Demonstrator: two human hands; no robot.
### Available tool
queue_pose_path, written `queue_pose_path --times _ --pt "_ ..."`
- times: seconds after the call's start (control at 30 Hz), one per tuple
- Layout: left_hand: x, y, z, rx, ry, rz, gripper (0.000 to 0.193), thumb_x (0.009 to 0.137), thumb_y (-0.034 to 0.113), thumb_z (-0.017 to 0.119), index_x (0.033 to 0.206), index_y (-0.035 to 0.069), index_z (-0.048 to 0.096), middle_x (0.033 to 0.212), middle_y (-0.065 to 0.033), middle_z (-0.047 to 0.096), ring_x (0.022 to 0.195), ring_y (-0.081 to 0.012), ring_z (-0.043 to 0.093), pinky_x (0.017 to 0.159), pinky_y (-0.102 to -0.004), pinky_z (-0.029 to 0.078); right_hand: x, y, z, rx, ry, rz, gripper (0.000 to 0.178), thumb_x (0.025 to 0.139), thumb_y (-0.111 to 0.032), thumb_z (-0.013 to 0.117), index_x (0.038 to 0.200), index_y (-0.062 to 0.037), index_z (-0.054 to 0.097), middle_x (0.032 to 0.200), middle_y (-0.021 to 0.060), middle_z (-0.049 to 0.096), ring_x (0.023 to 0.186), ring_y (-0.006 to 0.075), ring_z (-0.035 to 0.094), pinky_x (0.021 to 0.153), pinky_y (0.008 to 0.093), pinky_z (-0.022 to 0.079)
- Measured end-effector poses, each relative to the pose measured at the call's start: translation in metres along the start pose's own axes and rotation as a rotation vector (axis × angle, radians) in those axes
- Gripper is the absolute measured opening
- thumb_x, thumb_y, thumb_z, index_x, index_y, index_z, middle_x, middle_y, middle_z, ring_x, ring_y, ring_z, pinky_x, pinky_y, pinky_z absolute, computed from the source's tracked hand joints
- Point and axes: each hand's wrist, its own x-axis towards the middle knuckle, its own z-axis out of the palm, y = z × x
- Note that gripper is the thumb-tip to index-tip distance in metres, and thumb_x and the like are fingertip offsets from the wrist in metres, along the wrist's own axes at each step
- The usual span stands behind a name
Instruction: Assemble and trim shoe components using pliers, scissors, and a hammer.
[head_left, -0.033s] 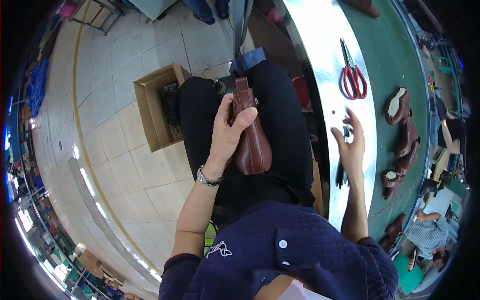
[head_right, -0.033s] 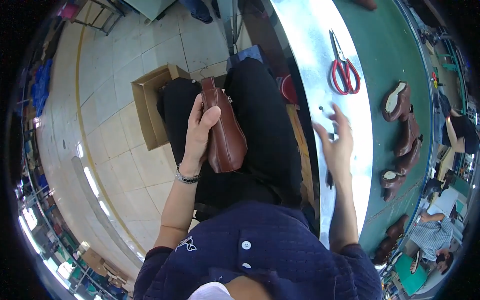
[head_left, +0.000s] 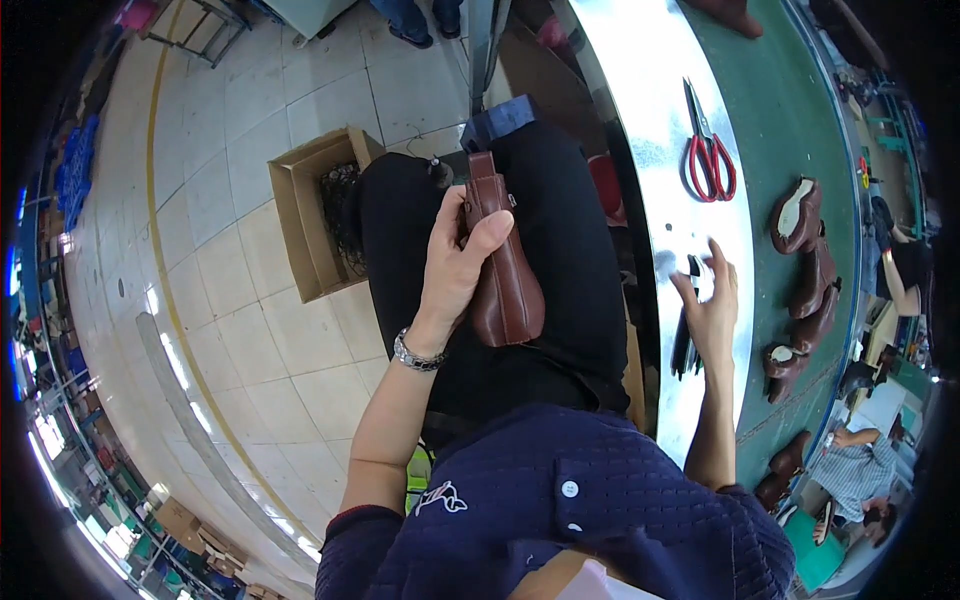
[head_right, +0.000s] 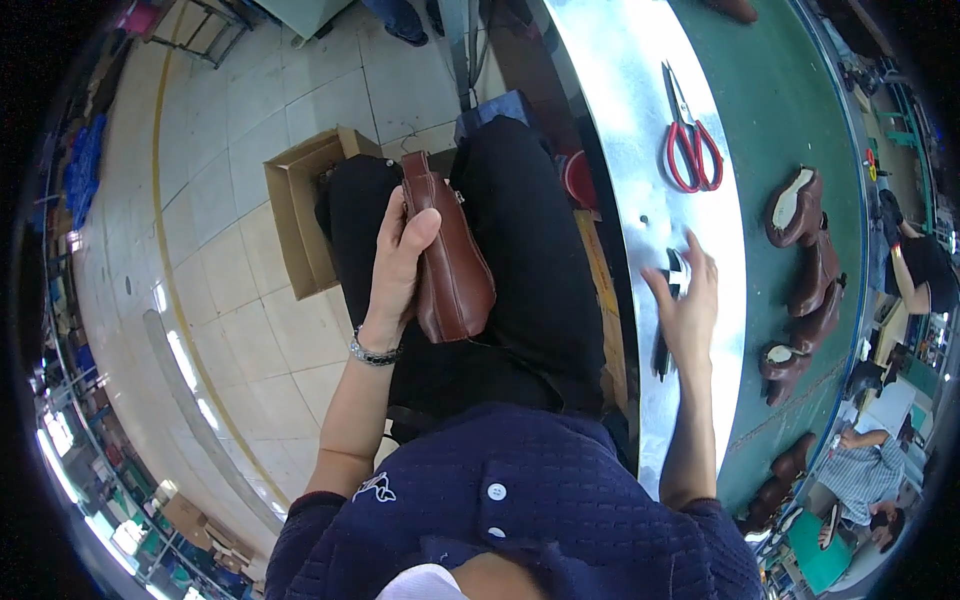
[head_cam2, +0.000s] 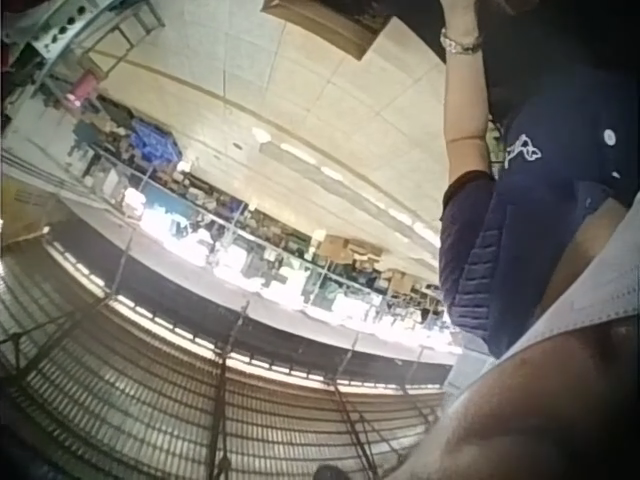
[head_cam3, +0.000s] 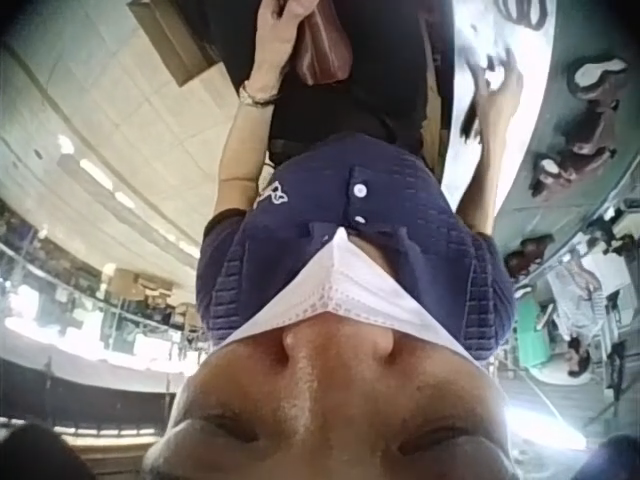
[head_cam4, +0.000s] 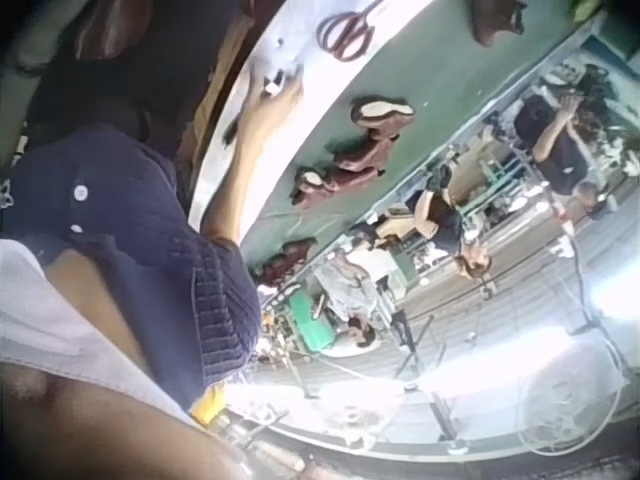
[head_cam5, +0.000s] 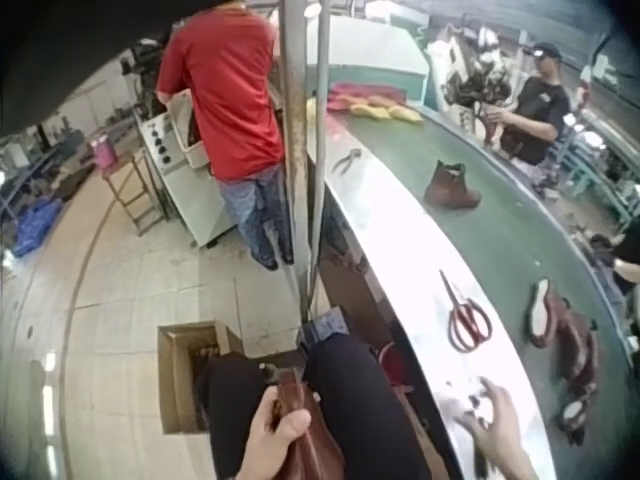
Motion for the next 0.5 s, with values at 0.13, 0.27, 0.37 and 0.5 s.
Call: queue_pose_path --times 0.13,0.27,0.37,0.5 --pt "0.008 0.002 0.005 -0.018 0.002 -0.042 0.045 0.083 0.038 0.074 0.109 0.007 0.051 0.095 -0.0018 0.055 0.084 -0.0085 0.054 0.077 -0.0257 0.047 -0.044 0.062 0.012 -0.108 -0.099 0.119 0.064 0.088 -0.03 0.069 0.141 -0.0037 0.044 0.109 0.0194 0.054 0.101 0.0317 0.053 0.089 0.0439 0.045" --pt "0.003 -0.004 0.006 0.024 -0.022 0.007 0.046 0.084 0.038 0.073 0.111 0.007 0.051 0.096 -0.002 0.056 0.085 -0.0085 0.054 0.078 -0.0254 0.046 -0.041 0.059 0.026 -0.147 -0.062 0.008 0.049 0.098 -0.021 0.053 0.141 0.0005 0.043 0.102 0.0202 0.055 0.099 0.0308 0.055 0.089 0.0429 0.045" --pt "-0.003 -0.005 0.005 0.042 -0.026 0.043 0.047 0.085 0.039 0.072 0.112 0.007 0.051 0.097 -0.0018 0.056 0.085 -0.0083 0.053 0.078 -0.0252 0.046 -0.027 0.035 0.016 0.522 -0.299 0.239 0.044 0.102 -0.029 0.044 0.13 0.0046 0.051 0.092 0.0145 0.062 0.088 0.0225 0.062 0.084 0.0382 0.05" --pt "-0.01 -0.006 0.002 0.027 -0.027 0.085 0.046 0.089 0.04 0.069 0.114 0.007 0.051 0.098 -0.0014 0.056 0.085 -0.0078 0.053 0.079 -0.0241 0.045 -0.002 -0.055 -0.02 1.11 -0.919 0.089 0.032 0.103 -0.027 0.046 0.11 0.0011 0.059 0.084 0.0074 0.062 0.078 0.016 0.062 0.076 0.0305 0.05"
